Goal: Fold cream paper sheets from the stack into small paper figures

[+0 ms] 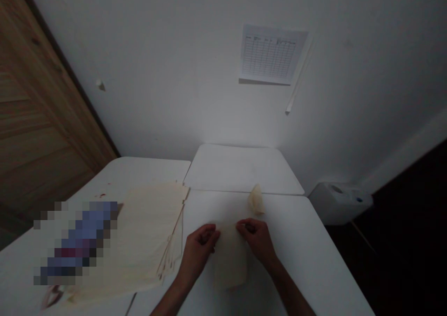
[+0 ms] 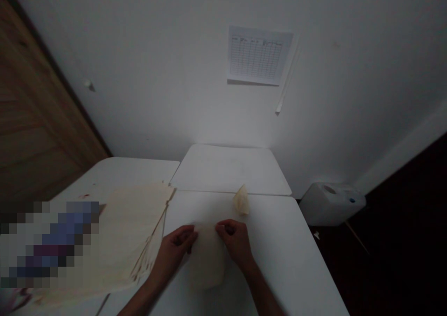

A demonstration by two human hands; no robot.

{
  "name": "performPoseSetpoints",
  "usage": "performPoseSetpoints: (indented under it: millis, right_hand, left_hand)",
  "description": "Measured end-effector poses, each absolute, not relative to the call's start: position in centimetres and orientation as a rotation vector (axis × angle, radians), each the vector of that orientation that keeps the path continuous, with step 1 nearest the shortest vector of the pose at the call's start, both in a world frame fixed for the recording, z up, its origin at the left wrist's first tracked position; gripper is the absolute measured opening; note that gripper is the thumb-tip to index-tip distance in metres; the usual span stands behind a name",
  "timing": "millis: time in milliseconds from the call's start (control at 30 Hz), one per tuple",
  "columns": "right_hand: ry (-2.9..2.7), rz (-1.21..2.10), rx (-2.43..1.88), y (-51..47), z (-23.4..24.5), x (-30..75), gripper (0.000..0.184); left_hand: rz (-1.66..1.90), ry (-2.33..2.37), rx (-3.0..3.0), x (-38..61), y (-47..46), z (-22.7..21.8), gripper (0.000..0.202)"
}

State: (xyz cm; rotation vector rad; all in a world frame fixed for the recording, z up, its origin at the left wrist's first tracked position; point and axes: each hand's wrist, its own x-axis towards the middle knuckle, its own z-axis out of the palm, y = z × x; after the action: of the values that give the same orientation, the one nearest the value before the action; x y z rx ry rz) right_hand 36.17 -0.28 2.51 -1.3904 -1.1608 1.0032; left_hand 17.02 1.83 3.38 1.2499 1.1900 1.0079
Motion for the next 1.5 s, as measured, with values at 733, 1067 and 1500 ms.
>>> performPoseSetpoints:
  millis: [733, 1067, 1500]
  right_hand:
    - [-1.928, 0.257, -1.47, -0.4, 0.1, 36.5, 0.019]
    - [-2.118, 0.358, -1.577, -2.6, 1.8, 37.4, 0.048]
    - [-2.145, 0.428, -1.604, -4.3, 1.5, 37.3, 0.083]
  left_hand:
    - [0.775, 1.366, 1.826, 15.3, 1.1, 1.0, 0.027]
    - [0.336, 1.612, 2.083, 15.6, 0.6, 2.2, 0.021]
    - [0.047, 1.692, 2.367, 15.4, -0.3, 1.6, 0.028]
